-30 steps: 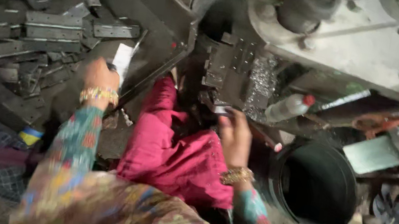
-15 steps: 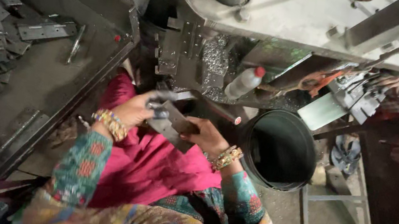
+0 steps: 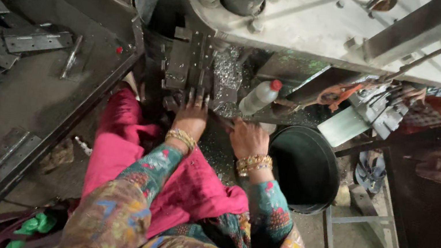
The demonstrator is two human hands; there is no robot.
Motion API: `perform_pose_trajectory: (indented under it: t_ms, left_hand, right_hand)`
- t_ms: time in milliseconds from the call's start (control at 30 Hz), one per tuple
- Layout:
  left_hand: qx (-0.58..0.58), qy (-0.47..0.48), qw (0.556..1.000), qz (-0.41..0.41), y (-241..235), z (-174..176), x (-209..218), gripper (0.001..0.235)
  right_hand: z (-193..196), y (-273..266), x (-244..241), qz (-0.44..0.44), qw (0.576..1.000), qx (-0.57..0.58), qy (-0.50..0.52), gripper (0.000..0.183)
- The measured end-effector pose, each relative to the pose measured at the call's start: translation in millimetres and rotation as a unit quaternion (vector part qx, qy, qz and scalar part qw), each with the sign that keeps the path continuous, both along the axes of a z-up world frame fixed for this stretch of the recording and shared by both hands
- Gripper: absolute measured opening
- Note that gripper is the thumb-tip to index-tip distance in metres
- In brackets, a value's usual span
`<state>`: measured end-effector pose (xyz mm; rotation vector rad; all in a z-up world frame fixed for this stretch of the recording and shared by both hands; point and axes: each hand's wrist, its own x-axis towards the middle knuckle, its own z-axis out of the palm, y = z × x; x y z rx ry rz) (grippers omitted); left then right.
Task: The person operates a small metal press to punch or shape metal hinge components, periodically reaching into a bin to retrieve more parts and placing finished pieces into a separate container.
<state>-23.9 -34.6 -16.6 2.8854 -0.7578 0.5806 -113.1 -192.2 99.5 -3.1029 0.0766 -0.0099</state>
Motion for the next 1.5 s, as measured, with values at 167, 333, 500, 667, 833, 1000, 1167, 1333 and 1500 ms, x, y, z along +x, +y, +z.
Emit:
perform_pose_trajectory:
  t_ms: [167, 333, 500, 667, 833, 1000, 1167, 1333, 1500]
  left_hand:
    - [-0.009, 0.178, 0.983, 0.037, 20, 9, 18, 0.051]
    - [0.084, 0.250, 0.963, 0.055, 20, 47, 36, 0.049]
    - [0.011, 0.196, 0.979, 0.056, 17, 37, 35, 0.051]
    - [0.041, 0.161, 0.984, 0.059, 17, 34, 36, 0.052]
    - [0.037, 0.133, 0.988, 0.065, 15, 20, 38, 0.050]
    - [0.073, 0.087, 0.993, 0.040, 19, 4, 34, 0.050]
    - [0.048, 0.057, 0.996, 0.051, 11, -4, 67, 0.048]
    - [0.077, 0.087, 0.993, 0.022, 15, 12, 41, 0.052]
    - [0.134, 0.093, 0.986, 0.033, 17, 22, 41, 0.052]
  right_hand:
    - [-16, -8, 27, 0.030, 0.996, 0.022, 0.082, 0.032]
    - [-37, -13, 33, 0.011, 0.996, 0.023, 0.082, 0.035]
    - [-97, -11, -19, -0.085, 0.989, 0.079, 0.094, 0.034]
    - [-105, -21, -13, -0.038, 0.996, 0.069, 0.038, 0.039]
    - [-49, -12, 21, -0.060, 0.990, 0.044, 0.119, 0.052]
    - [-19, -3, 21, -0.065, 0.990, 0.052, 0.117, 0.057]
    - [-20, 0, 16, -0.073, 0.988, 0.057, 0.126, 0.058]
    - [-17, 0, 18, -0.072, 0.988, 0.065, 0.122, 0.058]
    - [-63, -16, 14, -0.075, 0.986, 0.063, 0.134, 0.057]
